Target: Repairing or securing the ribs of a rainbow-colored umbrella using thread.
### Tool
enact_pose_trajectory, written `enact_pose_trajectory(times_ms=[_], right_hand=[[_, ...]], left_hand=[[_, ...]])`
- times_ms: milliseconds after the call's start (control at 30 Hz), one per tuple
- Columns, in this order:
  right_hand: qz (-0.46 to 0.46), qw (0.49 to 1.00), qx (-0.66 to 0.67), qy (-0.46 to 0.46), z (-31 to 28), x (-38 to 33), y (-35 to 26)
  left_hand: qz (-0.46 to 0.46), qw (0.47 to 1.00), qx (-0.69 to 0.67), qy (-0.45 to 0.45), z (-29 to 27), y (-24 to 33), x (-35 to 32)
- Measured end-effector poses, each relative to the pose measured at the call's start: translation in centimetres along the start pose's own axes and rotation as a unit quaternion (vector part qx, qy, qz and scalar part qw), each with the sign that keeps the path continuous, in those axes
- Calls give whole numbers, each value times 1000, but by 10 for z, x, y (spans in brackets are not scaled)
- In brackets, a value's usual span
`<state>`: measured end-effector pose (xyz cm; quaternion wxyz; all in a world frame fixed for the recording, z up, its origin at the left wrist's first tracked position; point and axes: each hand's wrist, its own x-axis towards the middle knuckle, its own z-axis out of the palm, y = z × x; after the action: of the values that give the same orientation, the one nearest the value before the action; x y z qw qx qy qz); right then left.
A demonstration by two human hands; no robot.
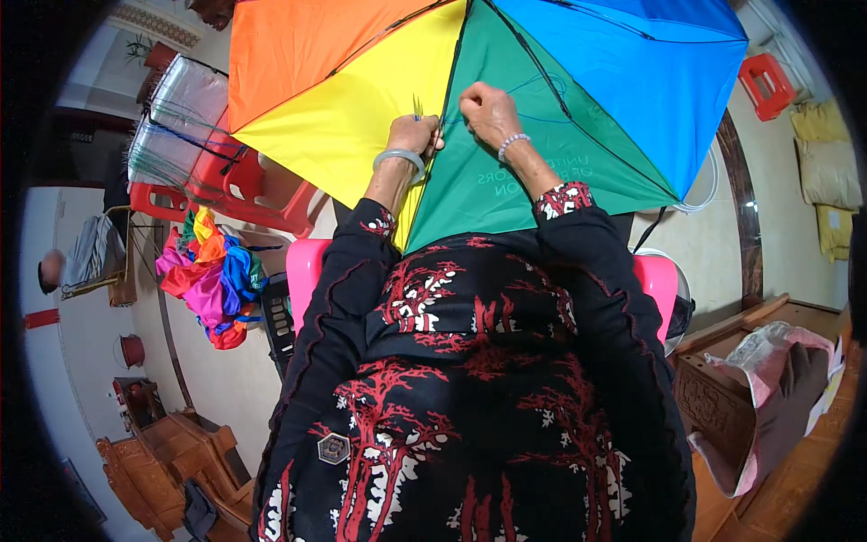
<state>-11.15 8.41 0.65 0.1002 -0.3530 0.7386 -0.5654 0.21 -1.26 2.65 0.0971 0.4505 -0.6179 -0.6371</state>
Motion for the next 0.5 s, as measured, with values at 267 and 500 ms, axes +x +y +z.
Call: enact_pose_trajectory(times_ms=[267, 500], right_hand=[[-67, 976, -182, -97, 13, -7, -8], [-90, 965, -218, -117, 14, 0, -3]], left_hand=[[17, 1000, 8, -19, -2, -3, 4], [4, 999, -7, -31, -3, -2, 5]])
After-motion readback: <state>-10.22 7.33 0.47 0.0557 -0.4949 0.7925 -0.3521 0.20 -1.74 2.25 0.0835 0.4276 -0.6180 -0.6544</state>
